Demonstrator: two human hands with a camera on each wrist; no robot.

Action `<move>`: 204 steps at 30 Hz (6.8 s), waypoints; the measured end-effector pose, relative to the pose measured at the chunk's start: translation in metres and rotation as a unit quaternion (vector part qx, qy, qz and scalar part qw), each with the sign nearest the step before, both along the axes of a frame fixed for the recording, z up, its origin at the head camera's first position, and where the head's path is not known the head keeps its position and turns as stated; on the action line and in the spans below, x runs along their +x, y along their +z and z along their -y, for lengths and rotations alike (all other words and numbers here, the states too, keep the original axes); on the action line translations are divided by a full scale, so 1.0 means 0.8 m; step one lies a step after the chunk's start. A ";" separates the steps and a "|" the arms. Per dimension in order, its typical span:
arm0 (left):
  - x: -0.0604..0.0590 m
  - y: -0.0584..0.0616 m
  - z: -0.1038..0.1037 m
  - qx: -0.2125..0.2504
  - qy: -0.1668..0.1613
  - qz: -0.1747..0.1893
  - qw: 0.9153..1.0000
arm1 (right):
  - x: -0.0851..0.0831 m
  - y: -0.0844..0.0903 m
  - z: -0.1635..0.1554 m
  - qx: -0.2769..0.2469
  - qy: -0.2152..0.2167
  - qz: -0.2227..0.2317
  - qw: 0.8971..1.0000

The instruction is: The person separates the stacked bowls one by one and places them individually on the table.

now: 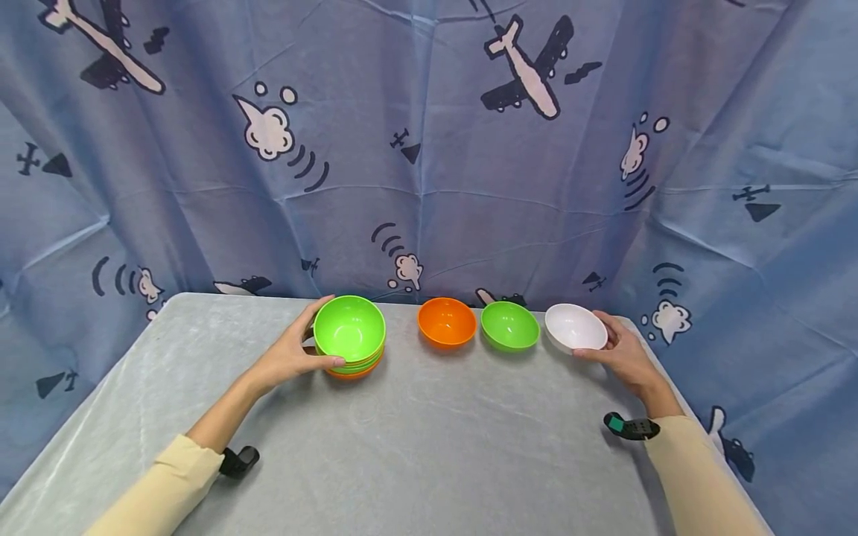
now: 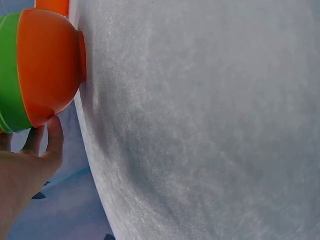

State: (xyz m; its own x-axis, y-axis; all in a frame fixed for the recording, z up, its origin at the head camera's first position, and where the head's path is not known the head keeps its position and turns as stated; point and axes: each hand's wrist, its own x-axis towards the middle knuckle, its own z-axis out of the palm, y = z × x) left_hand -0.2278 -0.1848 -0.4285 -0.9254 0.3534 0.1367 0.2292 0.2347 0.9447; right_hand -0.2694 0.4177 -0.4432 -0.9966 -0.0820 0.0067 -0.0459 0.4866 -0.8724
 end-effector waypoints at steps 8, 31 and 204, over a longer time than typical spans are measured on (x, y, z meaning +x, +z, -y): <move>0.000 0.000 -0.001 0.001 0.002 0.004 1.000 | -0.005 -0.006 0.003 0.013 0.005 0.021 1.000; 0.000 0.001 -0.001 0.002 -0.002 0.001 1.000 | 0.001 0.049 0.036 -0.022 -0.060 -0.165 0.984; 0.001 -0.005 -0.005 -0.034 -0.003 0.030 0.999 | 0.034 -0.007 -0.063 0.045 -0.246 -0.022 0.968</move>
State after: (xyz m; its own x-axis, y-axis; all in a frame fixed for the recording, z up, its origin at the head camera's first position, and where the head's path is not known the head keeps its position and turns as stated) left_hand -0.2273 -0.1811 -0.4324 -0.9289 0.3660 0.0568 0.1744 0.2971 0.9388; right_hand -0.2424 0.4683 -0.4485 -0.9143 0.3996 0.0655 0.1740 0.5337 -0.8276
